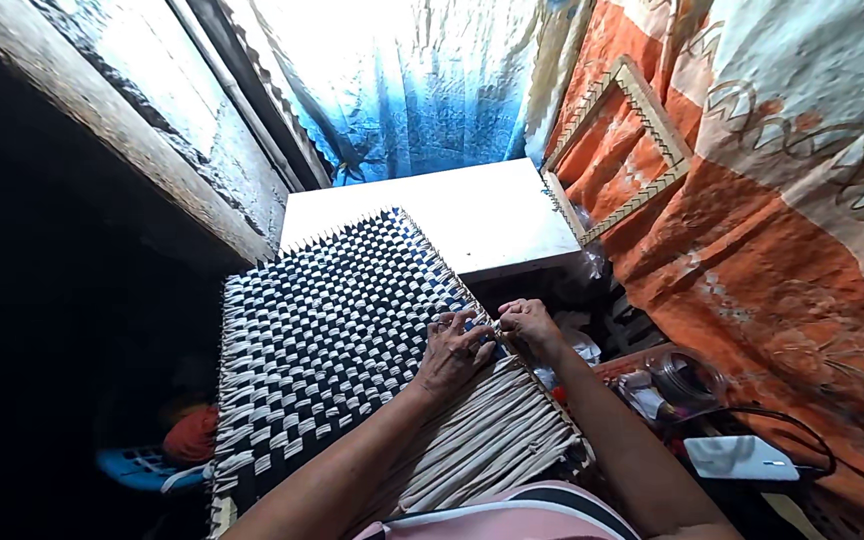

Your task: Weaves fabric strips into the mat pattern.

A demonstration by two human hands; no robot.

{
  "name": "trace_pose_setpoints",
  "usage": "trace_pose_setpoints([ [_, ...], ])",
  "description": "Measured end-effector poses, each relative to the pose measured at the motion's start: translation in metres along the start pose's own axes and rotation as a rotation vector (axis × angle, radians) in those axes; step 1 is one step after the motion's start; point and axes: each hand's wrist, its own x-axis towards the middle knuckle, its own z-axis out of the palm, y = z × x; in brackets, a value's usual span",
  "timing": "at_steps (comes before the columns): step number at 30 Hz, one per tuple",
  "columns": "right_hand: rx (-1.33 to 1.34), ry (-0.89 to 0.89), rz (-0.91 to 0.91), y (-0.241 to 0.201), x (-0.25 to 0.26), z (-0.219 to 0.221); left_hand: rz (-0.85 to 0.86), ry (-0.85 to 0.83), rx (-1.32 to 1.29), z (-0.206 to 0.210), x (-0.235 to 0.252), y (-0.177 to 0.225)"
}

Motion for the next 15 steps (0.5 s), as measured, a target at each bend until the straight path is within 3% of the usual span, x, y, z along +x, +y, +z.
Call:
trace_pose_setpoints([
  [3, 0.038, 0.005, 0.041, 0.004, 0.001, 0.003, 0.063, 0.054, 0.253, 0.002, -0.005, 0.002],
  [6, 0.015, 0.003, 0.046, 0.004, 0.0, 0.002, 0.065, 0.102, 0.292, 0.003, -0.006, 0.006],
  [11, -0.317, -0.055, 0.042, 0.001, -0.002, -0.017, 0.011, 0.007, 0.007, -0.006, -0.022, 0.007],
  [15, -0.632, 0.043, -0.263, -0.006, -0.015, -0.028, 0.0, -0.107, -0.138, -0.027, -0.049, 0.02],
])
